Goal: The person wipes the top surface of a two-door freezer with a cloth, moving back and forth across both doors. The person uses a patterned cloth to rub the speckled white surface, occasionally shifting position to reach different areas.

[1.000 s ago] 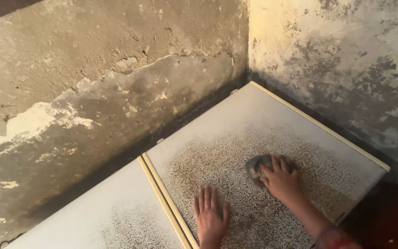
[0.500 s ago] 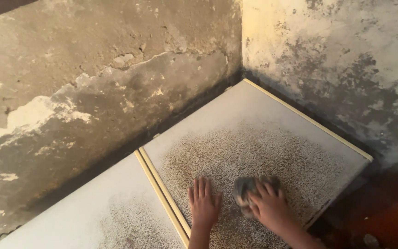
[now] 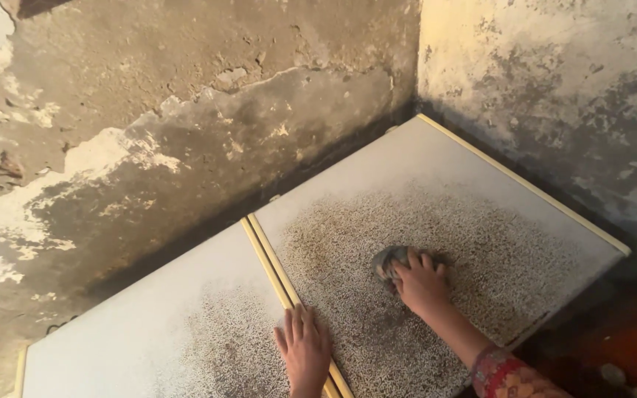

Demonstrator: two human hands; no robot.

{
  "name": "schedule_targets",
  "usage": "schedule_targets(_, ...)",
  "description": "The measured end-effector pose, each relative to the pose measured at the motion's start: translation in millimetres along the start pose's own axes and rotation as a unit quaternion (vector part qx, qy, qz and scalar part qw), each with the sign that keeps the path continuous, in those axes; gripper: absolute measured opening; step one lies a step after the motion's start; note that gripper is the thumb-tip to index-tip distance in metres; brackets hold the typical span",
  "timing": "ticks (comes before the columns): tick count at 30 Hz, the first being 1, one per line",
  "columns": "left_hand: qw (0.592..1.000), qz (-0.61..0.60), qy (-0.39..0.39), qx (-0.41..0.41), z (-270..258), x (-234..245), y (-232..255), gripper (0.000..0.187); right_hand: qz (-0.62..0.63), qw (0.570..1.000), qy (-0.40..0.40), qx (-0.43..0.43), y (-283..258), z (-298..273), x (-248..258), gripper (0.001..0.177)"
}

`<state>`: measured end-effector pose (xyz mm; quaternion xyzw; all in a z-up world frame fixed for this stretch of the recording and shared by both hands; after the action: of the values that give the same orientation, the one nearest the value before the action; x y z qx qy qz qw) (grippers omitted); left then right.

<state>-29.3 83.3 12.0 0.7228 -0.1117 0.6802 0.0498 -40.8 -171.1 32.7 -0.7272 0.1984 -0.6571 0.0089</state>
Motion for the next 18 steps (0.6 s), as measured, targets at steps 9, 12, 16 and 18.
schedule_targets(9,1.000,-0.018,0.017,0.006,-5,1,-1,0.054,0.001,0.992,0.001,0.123,-9,-88,-35,0.045)
schedule_targets(12,1.000,-0.018,0.005,0.005,-5,5,0,0.056,0.014,0.995,-0.023,0.099,-7,-89,-39,0.046)
schedule_targets(16,1.000,-0.015,-0.014,0.000,-5,10,1,0.058,0.004,0.994,0.001,0.110,-23,-48,-27,0.042)
schedule_targets(18,1.000,-0.018,-0.023,0.002,-6,9,0,0.058,-0.008,0.994,0.015,0.113,-36,-24,-23,0.041)
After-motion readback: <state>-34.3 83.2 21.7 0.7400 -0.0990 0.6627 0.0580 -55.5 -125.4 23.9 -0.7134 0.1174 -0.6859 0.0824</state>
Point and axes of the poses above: each hand's wrist, its own z-axis towards the middle knuckle, its own x-axis out of the back of the hand, y = z × x, the point moved 2 cm from there along z, towards the middle knuckle, and after that the axes turned 14 degrees about z, right-handed, at the moved point
